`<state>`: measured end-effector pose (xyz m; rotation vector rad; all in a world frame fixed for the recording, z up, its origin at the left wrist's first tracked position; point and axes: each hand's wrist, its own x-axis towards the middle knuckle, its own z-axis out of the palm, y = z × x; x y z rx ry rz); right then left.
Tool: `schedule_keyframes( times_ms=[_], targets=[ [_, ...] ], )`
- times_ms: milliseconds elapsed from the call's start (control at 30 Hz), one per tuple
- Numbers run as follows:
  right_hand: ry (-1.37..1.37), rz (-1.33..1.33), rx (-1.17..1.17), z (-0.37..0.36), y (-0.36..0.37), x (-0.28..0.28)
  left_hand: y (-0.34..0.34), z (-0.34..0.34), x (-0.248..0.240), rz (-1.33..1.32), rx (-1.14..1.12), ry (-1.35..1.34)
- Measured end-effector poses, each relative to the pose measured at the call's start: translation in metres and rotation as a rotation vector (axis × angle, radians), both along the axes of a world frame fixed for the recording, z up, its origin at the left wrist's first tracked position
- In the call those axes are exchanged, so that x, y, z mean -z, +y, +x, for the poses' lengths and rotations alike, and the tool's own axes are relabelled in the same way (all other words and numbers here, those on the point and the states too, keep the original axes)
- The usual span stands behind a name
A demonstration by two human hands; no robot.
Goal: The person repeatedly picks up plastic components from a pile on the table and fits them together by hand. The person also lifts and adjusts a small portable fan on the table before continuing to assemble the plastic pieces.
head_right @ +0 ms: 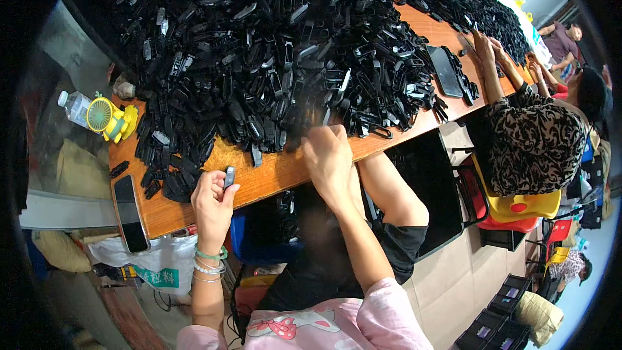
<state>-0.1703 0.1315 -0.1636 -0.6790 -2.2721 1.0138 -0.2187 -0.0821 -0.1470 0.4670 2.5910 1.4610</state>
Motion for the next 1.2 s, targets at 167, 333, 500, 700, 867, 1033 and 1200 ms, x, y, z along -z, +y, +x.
schedule_keyframes(
  times_ms=[167,333,500,700,867,1033,1200],
  targets=[
    [0.23,-0.045,-0.02,0.008,-0.003,0.0,0.001,-0.001,0.006,-0.16,0.084,0.357],
    [0.139,-0.4,-0.358,0.03,-0.025,-0.024,0.013,0.016,0.001,0.315,0.137,-0.028],
    [0.056,-0.282,-0.652,0.046,-0.033,-0.028,0.017,0.021,-0.004,0.367,0.315,0.046],
    [-0.01,-0.203,-0.702,0.051,-0.041,-0.032,0.012,0.022,-0.005,0.36,0.322,0.043],
    [0.071,0.06,-0.677,0.053,-0.048,-0.013,0.017,0.026,-0.007,0.319,0.299,0.074],
    [0.08,0.024,-0.594,0.052,-0.055,-0.013,0.027,0.032,-0.01,0.271,0.251,0.004],
    [0.035,-0.245,-0.528,0.057,-0.047,-0.014,0.018,0.032,-0.007,0.424,0.349,-0.26]
  ],
)
